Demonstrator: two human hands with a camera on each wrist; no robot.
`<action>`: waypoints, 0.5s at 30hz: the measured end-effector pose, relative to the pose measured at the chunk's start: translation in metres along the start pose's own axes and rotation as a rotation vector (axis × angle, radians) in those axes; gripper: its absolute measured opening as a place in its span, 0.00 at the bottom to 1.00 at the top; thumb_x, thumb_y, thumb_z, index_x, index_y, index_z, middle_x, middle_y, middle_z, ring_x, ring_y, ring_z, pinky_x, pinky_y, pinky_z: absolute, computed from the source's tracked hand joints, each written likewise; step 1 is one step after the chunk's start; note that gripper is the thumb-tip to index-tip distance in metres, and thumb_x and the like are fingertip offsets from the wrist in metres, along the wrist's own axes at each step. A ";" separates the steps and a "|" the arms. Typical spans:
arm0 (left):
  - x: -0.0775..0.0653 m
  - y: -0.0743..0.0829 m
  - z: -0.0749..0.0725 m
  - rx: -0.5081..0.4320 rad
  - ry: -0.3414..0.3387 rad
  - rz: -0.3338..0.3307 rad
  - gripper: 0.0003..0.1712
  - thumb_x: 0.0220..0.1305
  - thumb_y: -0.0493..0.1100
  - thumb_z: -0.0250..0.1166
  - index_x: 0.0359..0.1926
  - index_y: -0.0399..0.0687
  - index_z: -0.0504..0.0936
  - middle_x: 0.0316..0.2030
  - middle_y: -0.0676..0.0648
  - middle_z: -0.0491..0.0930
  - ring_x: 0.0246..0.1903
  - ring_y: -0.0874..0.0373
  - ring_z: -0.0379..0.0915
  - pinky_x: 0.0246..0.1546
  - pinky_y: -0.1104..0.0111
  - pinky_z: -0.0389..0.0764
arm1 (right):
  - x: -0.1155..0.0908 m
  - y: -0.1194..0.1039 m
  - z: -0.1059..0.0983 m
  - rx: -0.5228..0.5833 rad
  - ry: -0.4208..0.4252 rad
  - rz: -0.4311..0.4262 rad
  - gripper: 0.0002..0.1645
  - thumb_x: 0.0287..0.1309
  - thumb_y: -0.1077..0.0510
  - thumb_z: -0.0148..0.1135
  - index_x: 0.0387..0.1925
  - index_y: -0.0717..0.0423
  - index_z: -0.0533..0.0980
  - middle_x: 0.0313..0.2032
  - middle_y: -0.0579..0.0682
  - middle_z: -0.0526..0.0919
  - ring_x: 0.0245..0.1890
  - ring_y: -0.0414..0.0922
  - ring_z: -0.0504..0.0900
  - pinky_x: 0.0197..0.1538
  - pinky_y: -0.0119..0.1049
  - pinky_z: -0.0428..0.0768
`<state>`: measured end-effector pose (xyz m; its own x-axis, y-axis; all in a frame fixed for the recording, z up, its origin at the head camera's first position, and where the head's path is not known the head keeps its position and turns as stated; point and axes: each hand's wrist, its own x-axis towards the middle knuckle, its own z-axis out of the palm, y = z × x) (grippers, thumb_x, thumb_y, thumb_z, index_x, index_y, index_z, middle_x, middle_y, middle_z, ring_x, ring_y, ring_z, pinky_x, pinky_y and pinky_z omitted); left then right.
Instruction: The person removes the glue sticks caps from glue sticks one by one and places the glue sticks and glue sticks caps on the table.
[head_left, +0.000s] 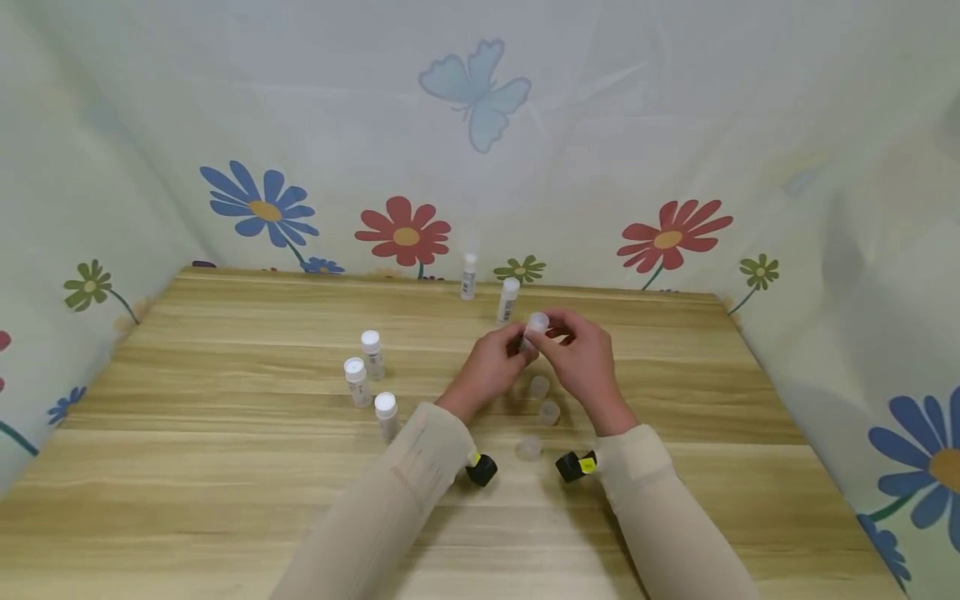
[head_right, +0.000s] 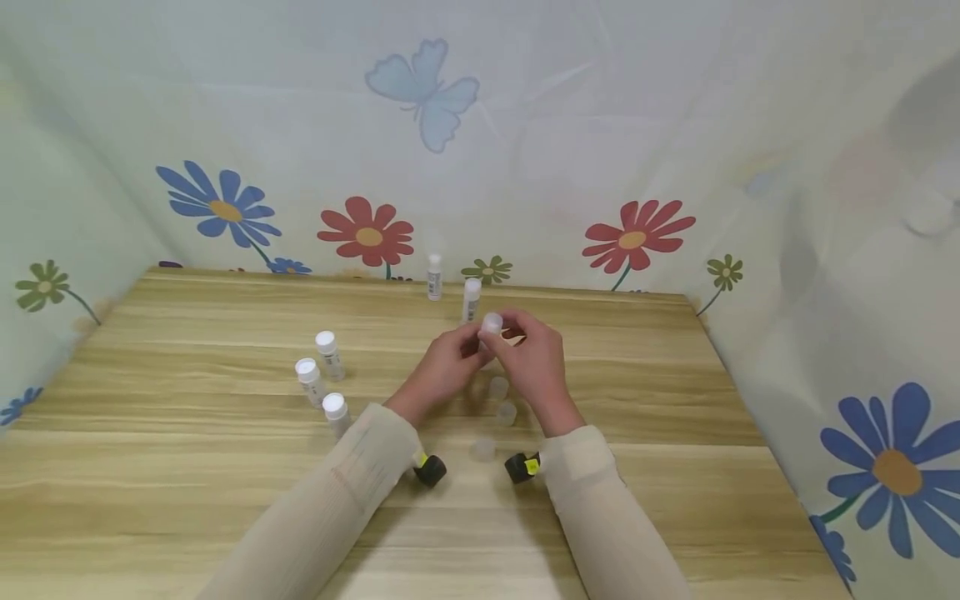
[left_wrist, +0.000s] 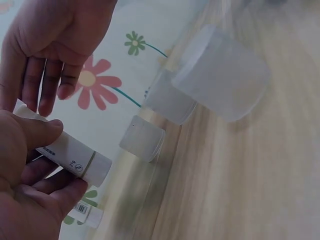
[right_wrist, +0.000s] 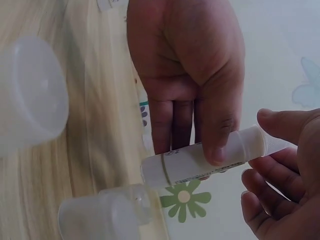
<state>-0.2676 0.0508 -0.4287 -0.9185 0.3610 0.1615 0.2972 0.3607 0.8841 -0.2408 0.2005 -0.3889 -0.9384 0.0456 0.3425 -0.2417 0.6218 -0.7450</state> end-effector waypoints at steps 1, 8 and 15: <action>-0.002 0.001 -0.001 -0.003 -0.006 -0.002 0.20 0.69 0.46 0.60 0.60 0.53 0.76 0.54 0.49 0.81 0.55 0.59 0.76 0.55 0.64 0.79 | -0.001 -0.001 -0.001 0.000 -0.003 -0.002 0.21 0.57 0.46 0.69 0.48 0.52 0.81 0.40 0.51 0.86 0.41 0.48 0.83 0.43 0.40 0.80; -0.015 -0.001 -0.004 0.001 -0.014 -0.008 0.21 0.69 0.45 0.61 0.61 0.51 0.76 0.54 0.50 0.81 0.54 0.59 0.76 0.57 0.63 0.77 | -0.008 -0.012 -0.005 -0.007 0.002 -0.045 0.22 0.57 0.45 0.68 0.49 0.52 0.81 0.39 0.50 0.86 0.40 0.46 0.83 0.41 0.37 0.80; -0.031 -0.001 -0.011 -0.023 0.003 -0.006 0.20 0.67 0.42 0.62 0.60 0.51 0.77 0.53 0.49 0.81 0.54 0.58 0.77 0.57 0.62 0.77 | -0.016 -0.015 -0.006 0.026 0.018 -0.033 0.23 0.56 0.44 0.68 0.50 0.50 0.79 0.41 0.49 0.85 0.40 0.44 0.81 0.39 0.29 0.76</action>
<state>-0.2426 0.0295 -0.4297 -0.9211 0.3564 0.1569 0.2851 0.3427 0.8951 -0.2209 0.1956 -0.3796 -0.9252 0.0398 0.3773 -0.2790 0.6026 -0.7477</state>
